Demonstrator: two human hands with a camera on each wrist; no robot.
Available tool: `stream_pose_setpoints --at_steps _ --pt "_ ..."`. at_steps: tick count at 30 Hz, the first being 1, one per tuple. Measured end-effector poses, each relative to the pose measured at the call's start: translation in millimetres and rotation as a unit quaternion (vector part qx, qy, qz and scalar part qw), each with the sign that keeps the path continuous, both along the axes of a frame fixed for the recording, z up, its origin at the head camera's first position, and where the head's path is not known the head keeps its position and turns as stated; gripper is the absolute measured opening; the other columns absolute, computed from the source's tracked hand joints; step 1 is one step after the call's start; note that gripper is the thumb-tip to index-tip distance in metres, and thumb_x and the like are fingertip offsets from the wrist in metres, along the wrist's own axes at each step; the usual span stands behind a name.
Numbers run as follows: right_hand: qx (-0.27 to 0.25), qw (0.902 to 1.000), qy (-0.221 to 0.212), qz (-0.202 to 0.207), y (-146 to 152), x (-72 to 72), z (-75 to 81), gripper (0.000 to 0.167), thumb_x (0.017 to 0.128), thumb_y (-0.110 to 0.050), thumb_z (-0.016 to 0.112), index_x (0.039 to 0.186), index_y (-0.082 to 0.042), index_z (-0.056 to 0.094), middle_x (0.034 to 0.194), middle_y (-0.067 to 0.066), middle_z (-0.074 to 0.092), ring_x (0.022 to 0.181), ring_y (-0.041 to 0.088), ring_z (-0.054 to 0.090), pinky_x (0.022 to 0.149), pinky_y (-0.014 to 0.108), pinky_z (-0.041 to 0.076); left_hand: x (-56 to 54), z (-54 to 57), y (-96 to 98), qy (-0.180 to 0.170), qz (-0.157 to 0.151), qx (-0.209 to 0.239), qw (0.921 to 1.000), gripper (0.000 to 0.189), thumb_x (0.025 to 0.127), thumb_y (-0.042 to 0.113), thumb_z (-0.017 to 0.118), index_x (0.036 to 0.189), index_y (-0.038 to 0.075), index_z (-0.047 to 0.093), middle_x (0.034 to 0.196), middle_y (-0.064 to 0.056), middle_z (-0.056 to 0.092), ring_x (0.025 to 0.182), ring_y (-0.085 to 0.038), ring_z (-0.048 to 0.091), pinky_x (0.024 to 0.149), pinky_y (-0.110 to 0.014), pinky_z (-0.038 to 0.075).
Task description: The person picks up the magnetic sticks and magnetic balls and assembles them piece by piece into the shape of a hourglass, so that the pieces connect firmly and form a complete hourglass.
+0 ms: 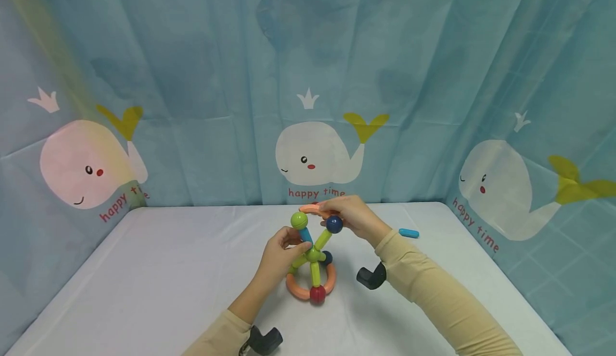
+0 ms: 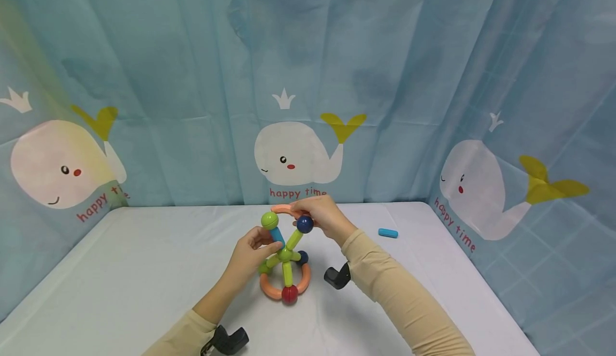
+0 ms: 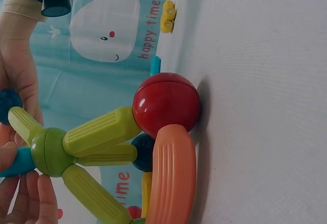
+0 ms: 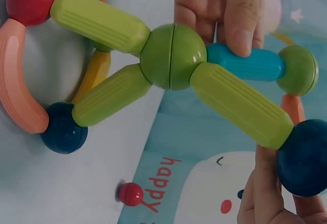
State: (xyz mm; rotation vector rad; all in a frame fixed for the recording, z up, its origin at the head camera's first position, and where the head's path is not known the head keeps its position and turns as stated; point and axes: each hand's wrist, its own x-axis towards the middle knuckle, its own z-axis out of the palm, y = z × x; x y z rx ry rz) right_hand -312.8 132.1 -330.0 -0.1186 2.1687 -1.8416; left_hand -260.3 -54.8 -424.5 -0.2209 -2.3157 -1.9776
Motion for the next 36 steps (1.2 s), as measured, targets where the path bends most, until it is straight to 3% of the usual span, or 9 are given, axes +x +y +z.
stream_pose_setpoints --at_steps 6,12,15,18,22,29,36 --pt "-0.021 0.9998 -0.006 0.001 -1.8 -1.2 -2.5 0.025 0.092 -0.013 0.065 0.108 0.005 0.072 0.114 0.013 0.068 0.09 0.015 0.072 0.09 0.041 0.059 0.6 1.1 0.3 -0.002 0.001 0.002 1.0 0.029 0.089 0.024 0.074 0.111 0.007 0.064 0.107 -0.006 0.068 0.106 -0.017 0.062 0.089 -0.029 0.05" --pt "-0.037 0.9993 -0.011 0.0 -2.1 -2.1 -4.2 0.012 0.088 -0.01 0.064 0.084 -0.002 0.072 0.118 0.014 0.065 0.091 0.016 0.069 0.087 0.039 0.06 0.4 1.1 0.4 -0.007 -0.001 0.004 1.0 0.028 0.09 0.023 0.073 0.111 0.008 0.064 0.107 -0.006 0.068 0.106 -0.017 0.062 0.09 -0.031 0.05" --pt "-0.044 0.9989 -0.013 0.003 -2.3 -1.9 -4.6 0.017 0.088 -0.009 0.062 0.072 -0.004 0.066 0.123 0.015 0.064 0.094 0.017 0.067 0.091 0.042 0.059 0.0 0.4 0.3 -0.006 -0.002 0.004 1.0 0.027 0.09 0.022 0.073 0.111 0.007 0.064 0.106 -0.006 0.068 0.106 -0.017 0.062 0.091 -0.032 0.052" --pt "-0.053 0.9985 -0.015 0.0 -2.9 -1.4 -5.4 0.016 0.09 -0.008 0.061 0.076 -0.002 0.065 0.121 0.014 0.064 0.097 0.018 0.067 0.093 0.045 0.057 -0.3 -0.4 0.1 -0.004 -0.002 0.004 1.0 0.026 0.091 0.021 0.073 0.111 0.007 0.064 0.106 -0.006 0.068 0.106 -0.018 0.062 0.092 -0.033 0.052" --pt "-0.06 0.998 -0.017 -0.008 -3.9 -1.4 -6.2 0.015 0.093 -0.01 0.061 0.095 0.003 0.069 0.113 0.013 0.062 0.097 0.018 0.067 0.09 0.043 0.058 0.1 -0.5 0.0 0.0 -0.004 0.003 1.0 0.026 0.091 0.021 0.072 0.111 0.007 0.064 0.107 -0.006 0.068 0.107 -0.018 0.062 0.092 -0.032 0.05" --pt "-0.053 0.9984 -0.015 -0.011 -4.6 -1.6 -8.0 0.014 0.092 -0.009 0.058 0.086 0.003 0.062 0.11 0.011 0.061 0.094 0.018 0.067 0.089 0.042 0.059 0.0 -1.2 0.6 0.001 -0.005 0.01 0.9999 0.024 0.091 0.018 0.071 0.111 0.006 0.064 0.108 -0.007 0.068 0.109 -0.02 0.062 0.097 -0.04 0.052" --pt "-0.046 0.9988 -0.015 -0.008 -4.7 -2.1 -8.7 0.016 0.091 -0.009 0.059 0.097 0.004 0.065 0.119 0.014 0.06 0.094 0.018 0.067 0.086 0.037 0.06 0.5 -0.9 1.3 -0.003 -0.004 0.025 0.9997 0.021 0.09 0.013 0.07 0.109 0.006 0.064 0.107 -0.007 0.068 0.109 -0.02 0.063 0.1 -0.044 0.051"
